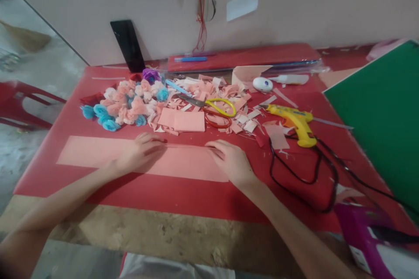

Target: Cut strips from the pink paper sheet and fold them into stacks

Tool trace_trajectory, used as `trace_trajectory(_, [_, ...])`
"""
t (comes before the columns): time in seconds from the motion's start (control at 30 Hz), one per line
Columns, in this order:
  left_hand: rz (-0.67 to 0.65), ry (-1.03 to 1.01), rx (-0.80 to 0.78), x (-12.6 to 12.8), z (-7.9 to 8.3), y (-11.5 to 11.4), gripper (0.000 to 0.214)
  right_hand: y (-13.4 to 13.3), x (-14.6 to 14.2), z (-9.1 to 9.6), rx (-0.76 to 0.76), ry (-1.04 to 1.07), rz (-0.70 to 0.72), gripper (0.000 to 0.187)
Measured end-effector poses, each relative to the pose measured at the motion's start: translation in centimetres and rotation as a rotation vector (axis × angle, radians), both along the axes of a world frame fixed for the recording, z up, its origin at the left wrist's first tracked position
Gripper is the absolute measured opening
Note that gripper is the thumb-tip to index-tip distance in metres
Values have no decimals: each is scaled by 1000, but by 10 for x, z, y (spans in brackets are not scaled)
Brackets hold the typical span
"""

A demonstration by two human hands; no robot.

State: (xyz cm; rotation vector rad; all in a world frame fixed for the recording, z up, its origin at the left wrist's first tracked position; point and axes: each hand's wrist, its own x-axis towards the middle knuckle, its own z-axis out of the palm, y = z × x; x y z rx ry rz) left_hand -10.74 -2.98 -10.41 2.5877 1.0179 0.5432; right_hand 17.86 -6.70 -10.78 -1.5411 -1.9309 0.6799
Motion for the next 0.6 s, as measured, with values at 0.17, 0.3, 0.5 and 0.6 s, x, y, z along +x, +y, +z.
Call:
trace_trajectory(0.17, [63, -79, -136, -2, -1, 3, 14, -2, -3, 0, 243, -46, -6, 19])
trace_trajectory(0.3, [167, -123, -306, -1, 5, 4, 12, -2, -7, 5, 336, -47, -30, 15])
trace_trajectory(0.5, [232, -187, -542, 1, 19, 3, 13, -7, -10, 9, 204, -4, -65, 15])
trace_trajectory(0.6, [235, -193, -586, 3, 23, 0, 10, -8, -11, 10, 170, 43, -85, 14])
